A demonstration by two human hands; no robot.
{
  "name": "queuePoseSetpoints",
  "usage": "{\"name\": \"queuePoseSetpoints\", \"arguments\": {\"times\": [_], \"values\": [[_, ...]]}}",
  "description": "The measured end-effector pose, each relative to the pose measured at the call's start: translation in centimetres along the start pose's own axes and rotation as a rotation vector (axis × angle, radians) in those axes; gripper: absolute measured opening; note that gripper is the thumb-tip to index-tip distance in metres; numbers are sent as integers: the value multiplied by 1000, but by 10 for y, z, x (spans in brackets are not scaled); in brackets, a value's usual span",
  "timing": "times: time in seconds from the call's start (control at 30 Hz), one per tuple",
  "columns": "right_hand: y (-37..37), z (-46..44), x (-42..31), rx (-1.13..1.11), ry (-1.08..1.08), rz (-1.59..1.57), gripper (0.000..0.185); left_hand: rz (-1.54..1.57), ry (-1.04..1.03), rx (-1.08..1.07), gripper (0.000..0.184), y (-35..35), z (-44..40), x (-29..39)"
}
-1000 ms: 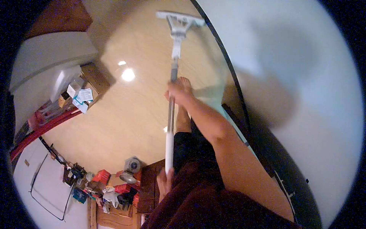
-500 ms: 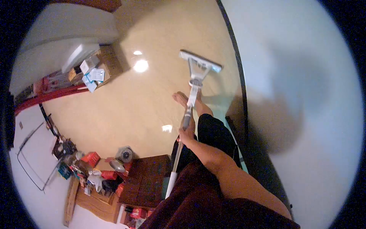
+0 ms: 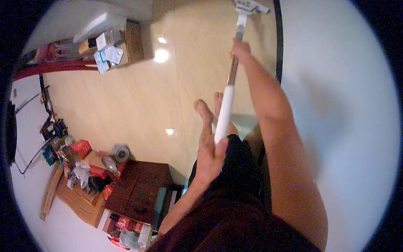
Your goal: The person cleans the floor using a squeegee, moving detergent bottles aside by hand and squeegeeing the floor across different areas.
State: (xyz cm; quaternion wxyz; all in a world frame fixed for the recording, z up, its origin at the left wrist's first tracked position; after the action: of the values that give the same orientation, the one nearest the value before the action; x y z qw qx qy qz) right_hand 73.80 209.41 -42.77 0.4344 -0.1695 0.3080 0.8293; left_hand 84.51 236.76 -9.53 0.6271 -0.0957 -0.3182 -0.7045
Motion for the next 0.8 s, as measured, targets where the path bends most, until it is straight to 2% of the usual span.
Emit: {"name": "queuePoseSetpoints", "arguments": {"times": [0.03, 0.1, 0.17, 0.2, 0.23, 0.27, 0.33, 0.37, 0.43, 0.47, 0.5, 0.53, 0.57, 0.63, 0.7, 0.73, 0.77, 0.8], "values": [[1, -17, -10, -2, 29, -38, 52, -10, 43, 1, 44, -1, -8, 7], [-18, -11, 6, -54, -127, -174, 47, 44, 173, -15, 43, 15, 5, -5], [-65, 45, 41, -391, -296, -693, 32, 48, 254, -4, 38, 36, 38, -57], [-88, 77, 54, -241, -313, -568, 26, 29, 311, 34, 40, 50, 65, -84], [-124, 121, 82, -209, -469, -619, 25, 121, 522, -16, 41, 65, 101, -116], [-156, 159, 118, -139, -511, -402, 23, 97, 517, 111, 43, 76, 143, -150], [-196, 266, 144, -313, -531, -324, 17, 183, 755, 204, 53, 97, 232, -178], [-214, 318, 164, -400, -597, -287, 19, 92, 876, 248, 56, 98, 283, -199], [-242, 405, 209, -551, -782, -258, 27, 65, 1029, 387, 57, 106, 346, -184], [-231, 428, 177, -483, -770, -281, 26, 25, 1076, 512, 53, 102, 383, -203], [-218, 440, 132, -451, -879, -261, 26, -11, 1124, 638, 49, 95, 410, -219], [-214, 441, 122, -461, -868, -248, 28, -82, 1024, 473, 57, 105, 391, -198], [-213, 434, 112, -464, -849, -237, 30, -68, 1024, 480, 57, 101, 378, -204], [-195, 395, 49, -330, -513, -264, 22, 37, 981, 429, 56, 82, 359, -218], [-200, 317, 60, -324, -412, -254, 22, 186, 905, 323, 53, 73, 282, -201], [-199, 268, 60, -317, -371, -249, 25, 320, 749, 283, 49, 58, 243, -211], [-194, 219, 50, -294, -327, -249, 30, 297, 530, 242, 42, 60, 187, -178], [-183, 170, 29, -265, -291, -244, 36, 577, 554, 108, 36, 65, 138, -138]]}}
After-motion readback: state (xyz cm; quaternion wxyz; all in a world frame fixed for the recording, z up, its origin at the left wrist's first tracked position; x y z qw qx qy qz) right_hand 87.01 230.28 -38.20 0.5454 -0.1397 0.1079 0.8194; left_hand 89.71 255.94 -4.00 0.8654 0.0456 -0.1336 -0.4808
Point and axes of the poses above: each hand's wrist, its own z-axis away from the middle knuckle, its own y-axis out of the back of the hand, x = y × z, the point moved 4 cm from there along -z, towards the middle knuckle, and after that the axes turned 1 degree about y, right-handed, at the moved point
